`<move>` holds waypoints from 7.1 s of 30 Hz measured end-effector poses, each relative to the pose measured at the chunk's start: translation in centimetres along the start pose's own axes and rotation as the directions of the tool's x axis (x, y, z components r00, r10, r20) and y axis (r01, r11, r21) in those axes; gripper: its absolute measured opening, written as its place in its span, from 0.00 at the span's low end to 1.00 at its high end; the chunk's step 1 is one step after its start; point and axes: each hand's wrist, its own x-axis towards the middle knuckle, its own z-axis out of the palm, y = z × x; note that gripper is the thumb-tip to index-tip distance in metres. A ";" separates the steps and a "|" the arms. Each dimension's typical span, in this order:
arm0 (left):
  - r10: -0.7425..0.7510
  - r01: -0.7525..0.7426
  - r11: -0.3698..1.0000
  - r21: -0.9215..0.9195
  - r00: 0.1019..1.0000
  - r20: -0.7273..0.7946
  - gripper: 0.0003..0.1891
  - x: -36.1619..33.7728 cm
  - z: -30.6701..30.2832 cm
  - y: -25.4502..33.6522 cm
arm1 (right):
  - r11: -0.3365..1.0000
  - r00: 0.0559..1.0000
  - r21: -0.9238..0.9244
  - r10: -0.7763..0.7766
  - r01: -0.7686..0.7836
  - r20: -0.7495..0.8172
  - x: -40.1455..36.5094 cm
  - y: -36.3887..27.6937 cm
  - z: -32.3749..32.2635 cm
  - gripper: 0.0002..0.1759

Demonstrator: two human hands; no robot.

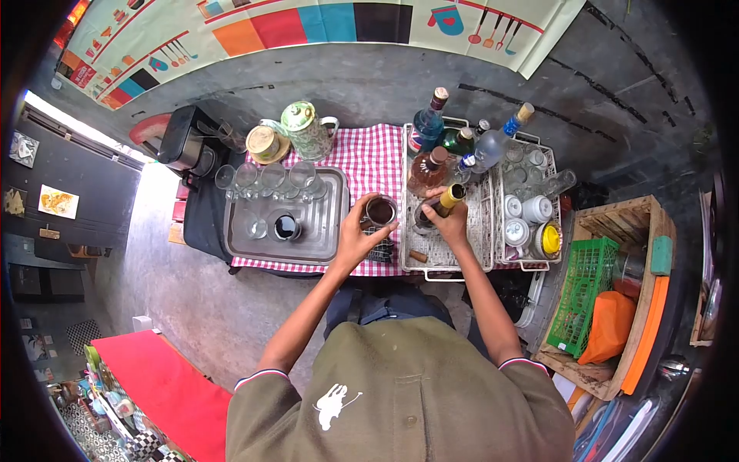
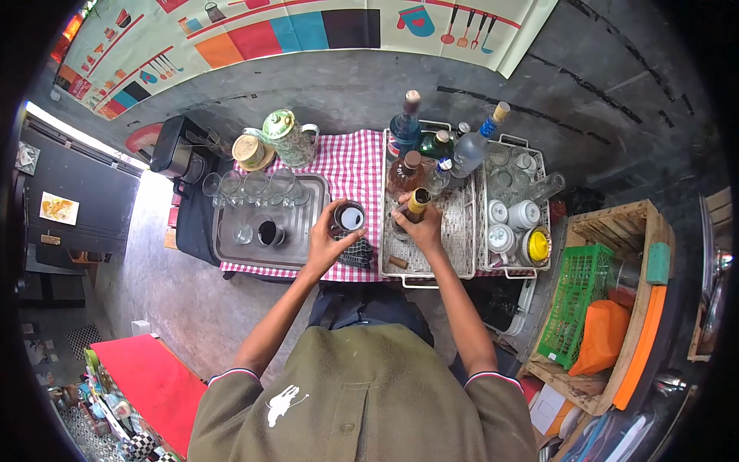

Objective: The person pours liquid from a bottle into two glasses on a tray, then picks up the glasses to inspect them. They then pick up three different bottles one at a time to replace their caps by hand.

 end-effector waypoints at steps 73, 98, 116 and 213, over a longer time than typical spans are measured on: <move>-0.018 0.019 0.991 0.135 1.000 -0.003 0.55 -10.5 -35.7 -9.1 | 0.974 0.961 -0.207 -0.033 0.093 0.275 -8.6 -10.1 39.6 0.42; -0.034 -0.008 0.888 0.461 0.996 0.083 0.64 -6.3 -36.5 -20.2 | 0.963 0.934 -0.264 0.056 0.042 0.354 -6.3 -4.5 41.5 0.41; 0.053 -0.030 0.955 0.294 0.996 -0.070 0.56 -6.1 -34.4 -22.0 | 0.962 0.918 -0.267 0.051 0.060 0.394 -5.6 -4.3 41.4 0.42; 0.234 -0.164 0.943 0.291 0.946 -0.225 0.54 -6.9 -35.5 -12.1 | 0.784 0.498 -0.297 -0.017 0.545 0.867 5.0 -14.3 42.1 0.40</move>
